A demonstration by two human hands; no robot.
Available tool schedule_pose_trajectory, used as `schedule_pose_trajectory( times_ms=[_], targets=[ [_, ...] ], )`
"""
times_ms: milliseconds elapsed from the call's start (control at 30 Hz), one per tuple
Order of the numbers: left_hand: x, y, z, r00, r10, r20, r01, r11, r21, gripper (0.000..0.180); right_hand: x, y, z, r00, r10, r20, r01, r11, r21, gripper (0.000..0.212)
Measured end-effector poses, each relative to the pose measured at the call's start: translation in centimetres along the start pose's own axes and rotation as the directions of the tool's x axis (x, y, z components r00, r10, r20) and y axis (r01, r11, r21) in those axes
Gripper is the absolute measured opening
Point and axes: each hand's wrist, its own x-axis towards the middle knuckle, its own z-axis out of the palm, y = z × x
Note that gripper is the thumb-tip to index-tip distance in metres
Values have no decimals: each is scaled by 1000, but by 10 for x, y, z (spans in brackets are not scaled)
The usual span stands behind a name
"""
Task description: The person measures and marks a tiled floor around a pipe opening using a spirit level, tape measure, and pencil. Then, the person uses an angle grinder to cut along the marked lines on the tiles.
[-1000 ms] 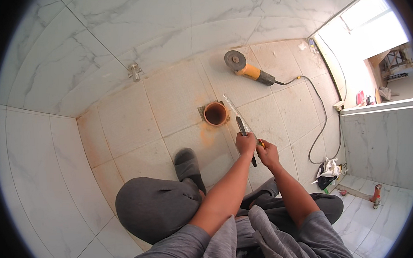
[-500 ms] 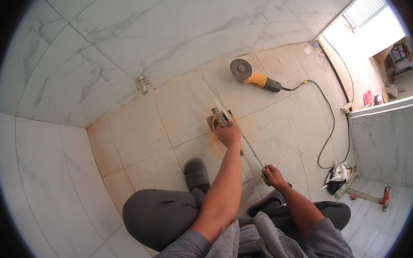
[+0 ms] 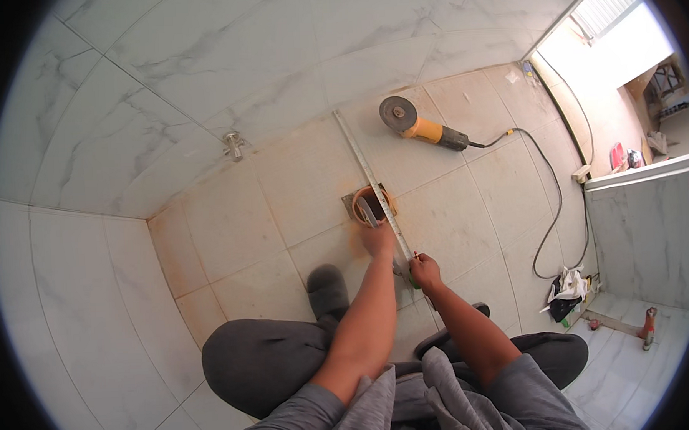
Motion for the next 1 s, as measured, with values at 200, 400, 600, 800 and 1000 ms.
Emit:
schedule_pose_trajectory(
  times_ms=[200,400,600,800,1000],
  targets=[
    [34,-62,26,994,-106,-23,104,992,-73,30,-1,-6,-2,1000,15,-4,-15,999,-36,39],
    [24,-67,26,953,-281,113,298,803,-516,24,-7,-21,-10,998,20,-62,-29,988,-152,40],
    [21,-41,13,988,-149,48,156,915,-373,11,-13,-30,-13,996,57,-72,-67,986,-151,41],
    [30,-55,20,977,-213,-23,202,952,-230,36,-12,-33,-15,997,45,-63,-56,981,-183,42],
    [39,-70,28,971,-238,-3,228,934,-276,41,-14,-40,-16,993,103,-64,-113,976,-186,42]
  ],
)
